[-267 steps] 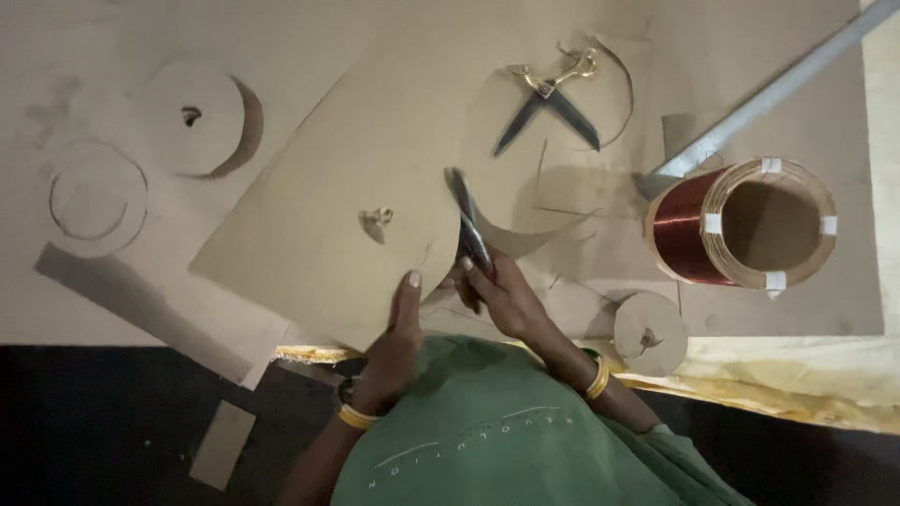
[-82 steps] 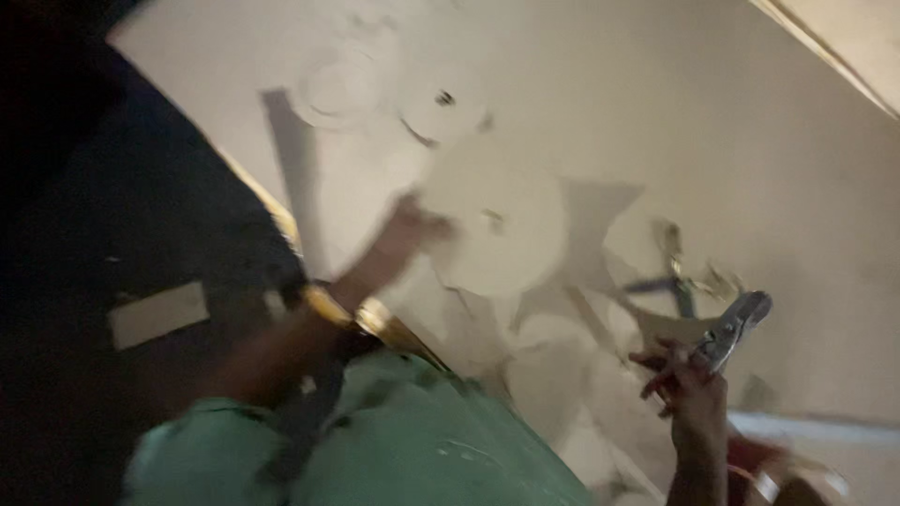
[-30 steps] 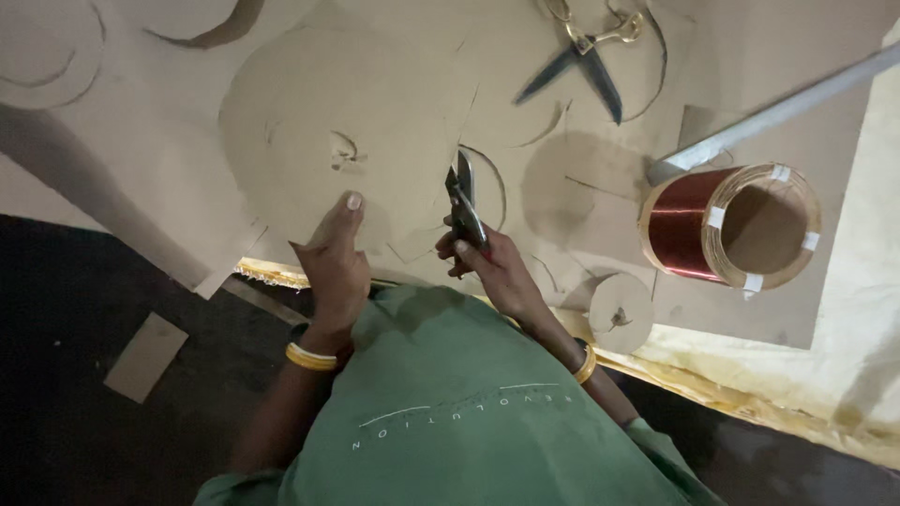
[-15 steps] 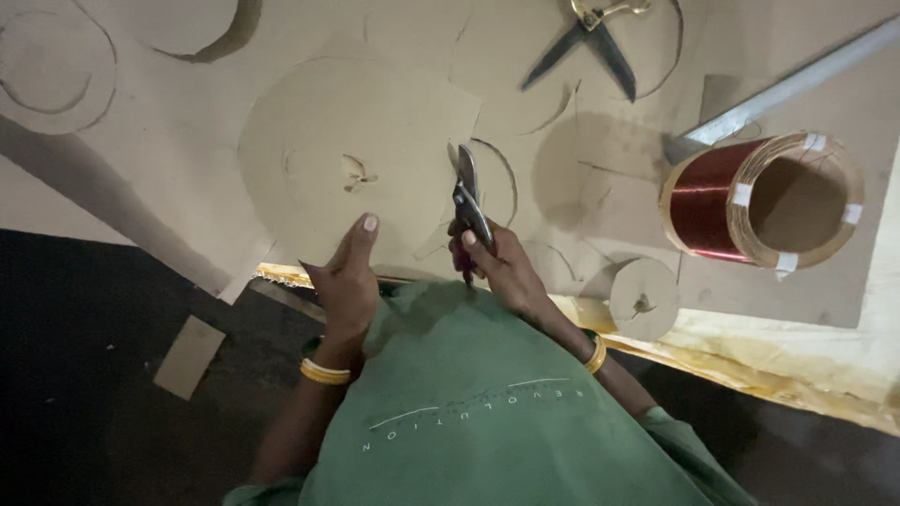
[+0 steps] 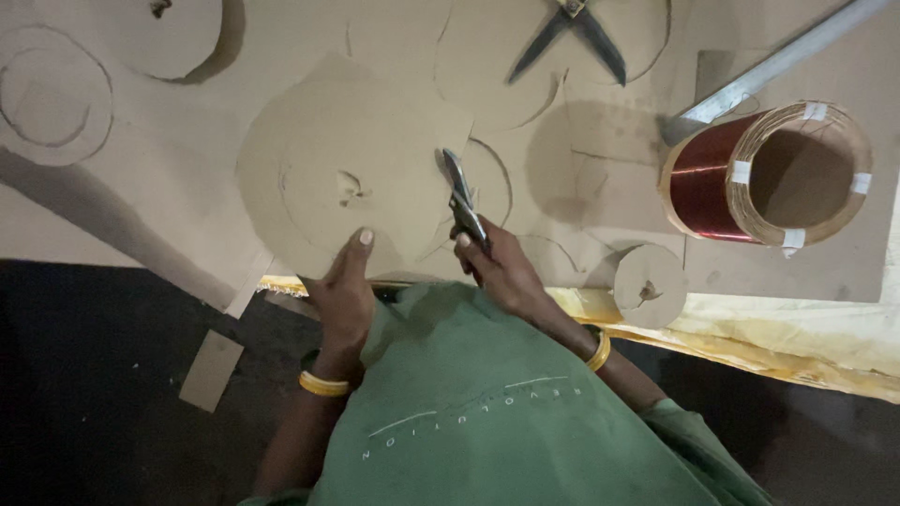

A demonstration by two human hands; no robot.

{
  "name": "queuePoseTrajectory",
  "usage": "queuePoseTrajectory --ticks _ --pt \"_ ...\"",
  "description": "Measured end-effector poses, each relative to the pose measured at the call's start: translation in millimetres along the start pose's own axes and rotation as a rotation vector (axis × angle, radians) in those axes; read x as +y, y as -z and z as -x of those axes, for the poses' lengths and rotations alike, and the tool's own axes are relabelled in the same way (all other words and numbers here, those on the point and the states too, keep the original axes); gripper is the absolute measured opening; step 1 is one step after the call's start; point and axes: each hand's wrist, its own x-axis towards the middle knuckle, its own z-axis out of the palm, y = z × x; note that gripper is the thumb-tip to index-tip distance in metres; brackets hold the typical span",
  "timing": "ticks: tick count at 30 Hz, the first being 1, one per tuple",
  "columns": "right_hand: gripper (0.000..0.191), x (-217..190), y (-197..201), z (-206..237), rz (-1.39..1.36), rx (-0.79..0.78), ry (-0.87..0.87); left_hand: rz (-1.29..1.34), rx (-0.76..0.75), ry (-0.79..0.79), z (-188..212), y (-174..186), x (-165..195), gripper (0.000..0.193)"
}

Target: The person uses shears to cut a circular shape from a piece of cardboard, then cuts a smaller inner circle to create a ring. The person handles the cardboard and shears throughout, placing cut pieces aside on the work surface.

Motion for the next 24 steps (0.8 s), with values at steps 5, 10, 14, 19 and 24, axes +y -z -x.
queuePoseTrajectory --ticks 5,10,14,19,24 --pt "0.021 -5.7 -3.8 1.2 0.101 0.141 -0.041 -0.064 0.015 0.093 2.4 -8.0 2.0 0.061" --pt "0.019 -12.0 2.8 0.8 0.053 0.112 -0.034 0.103 0.082 0.137 11.8 -15.7 -3.0 0.055" --pt "0.018 -12.5 2.7 1.5 0.061 0.146 -0.009 -0.166 -0.068 -0.02 13.2 -5.9 -11.1 0.031" --pt "0.014 -4.4 7.2 4.1 0.063 0.149 -0.004 -0.3 -0.05 -0.106 19.8 -5.7 -17.4 0.027" --pt "0.01 2.6 14.6 3.2 0.109 0.144 0.142 -0.048 -0.057 -0.015 27.8 -10.9 -8.1 0.024"
